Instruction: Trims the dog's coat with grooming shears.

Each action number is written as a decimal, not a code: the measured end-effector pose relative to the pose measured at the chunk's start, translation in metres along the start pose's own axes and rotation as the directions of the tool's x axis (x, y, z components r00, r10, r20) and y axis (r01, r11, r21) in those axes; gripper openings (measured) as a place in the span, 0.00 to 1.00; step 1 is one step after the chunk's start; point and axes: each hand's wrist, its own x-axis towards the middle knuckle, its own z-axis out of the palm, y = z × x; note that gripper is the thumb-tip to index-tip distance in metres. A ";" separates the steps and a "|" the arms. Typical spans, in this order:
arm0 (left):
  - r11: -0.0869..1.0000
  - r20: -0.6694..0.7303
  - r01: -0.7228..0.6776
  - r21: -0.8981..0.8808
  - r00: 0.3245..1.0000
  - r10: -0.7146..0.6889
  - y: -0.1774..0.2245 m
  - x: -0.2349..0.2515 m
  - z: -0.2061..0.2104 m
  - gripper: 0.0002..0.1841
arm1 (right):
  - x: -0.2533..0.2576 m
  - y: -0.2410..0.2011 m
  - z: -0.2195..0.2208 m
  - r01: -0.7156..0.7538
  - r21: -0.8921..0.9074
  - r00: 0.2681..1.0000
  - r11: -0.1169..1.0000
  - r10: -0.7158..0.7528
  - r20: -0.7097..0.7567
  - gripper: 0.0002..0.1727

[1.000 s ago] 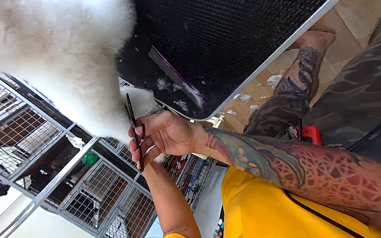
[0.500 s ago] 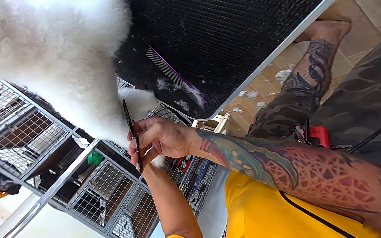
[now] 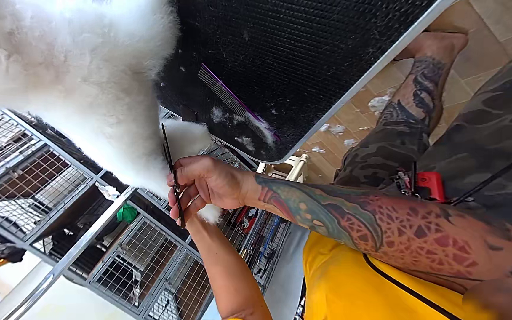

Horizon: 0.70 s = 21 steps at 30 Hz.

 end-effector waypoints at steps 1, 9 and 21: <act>0.998 -0.098 -0.024 -0.062 0.995 0.018 -0.003 0.006 0.014 0.12 | 0.002 0.000 -0.001 0.000 -0.002 1.000 1.000 0.000 0.014 0.10; 0.994 -0.192 0.023 -0.107 0.980 -0.044 0.003 0.013 0.018 0.13 | 0.007 0.007 -0.002 0.039 0.012 0.999 0.999 -0.038 -0.004 0.07; 0.941 -0.738 -0.340 -0.002 0.635 0.228 -0.006 0.036 0.035 0.04 | 0.013 0.012 0.006 0.056 0.036 0.996 0.998 -0.053 -0.075 0.05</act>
